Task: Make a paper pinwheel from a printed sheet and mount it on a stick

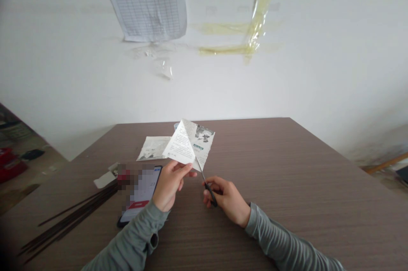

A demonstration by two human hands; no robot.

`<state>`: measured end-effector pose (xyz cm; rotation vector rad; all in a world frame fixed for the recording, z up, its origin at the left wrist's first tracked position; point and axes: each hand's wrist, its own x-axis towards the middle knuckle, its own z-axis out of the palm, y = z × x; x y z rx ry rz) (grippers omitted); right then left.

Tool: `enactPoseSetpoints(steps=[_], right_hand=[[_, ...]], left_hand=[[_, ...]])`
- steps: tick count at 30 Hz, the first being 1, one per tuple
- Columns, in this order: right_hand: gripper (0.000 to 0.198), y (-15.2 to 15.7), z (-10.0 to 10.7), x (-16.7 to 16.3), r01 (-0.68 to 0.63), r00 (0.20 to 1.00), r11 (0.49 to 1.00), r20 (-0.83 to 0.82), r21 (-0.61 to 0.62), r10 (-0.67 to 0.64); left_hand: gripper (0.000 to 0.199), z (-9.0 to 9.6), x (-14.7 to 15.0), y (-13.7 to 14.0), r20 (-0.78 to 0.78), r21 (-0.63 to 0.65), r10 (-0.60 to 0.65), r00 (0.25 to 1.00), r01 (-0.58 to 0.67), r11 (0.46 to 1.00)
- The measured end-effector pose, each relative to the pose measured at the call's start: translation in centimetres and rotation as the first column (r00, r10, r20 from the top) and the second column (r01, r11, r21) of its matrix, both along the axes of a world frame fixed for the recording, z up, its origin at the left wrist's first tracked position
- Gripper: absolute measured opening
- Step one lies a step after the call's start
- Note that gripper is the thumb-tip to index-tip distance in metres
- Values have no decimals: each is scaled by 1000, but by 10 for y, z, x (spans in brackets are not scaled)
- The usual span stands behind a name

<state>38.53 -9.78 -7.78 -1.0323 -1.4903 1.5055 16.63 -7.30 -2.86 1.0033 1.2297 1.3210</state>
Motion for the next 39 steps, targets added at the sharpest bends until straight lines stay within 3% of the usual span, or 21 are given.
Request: enactPoseSetpoints(steps=[13,25,39], right_hand=[[78,4,-8,3,-26,1000,1000,-12,12,26],[73,-3,13,-2,36,999,999,25,-18,-36],[76,0,4,-2,30,999,1000,-10,-5,-30]], left_hand=[[27,2,2,-1,8,-8,5,1000,-5,1000],[24,2,3,-2,26,-24,-14,1000,14,1000],[19,4,3,-2,9,-40,-4,1000,4,999]])
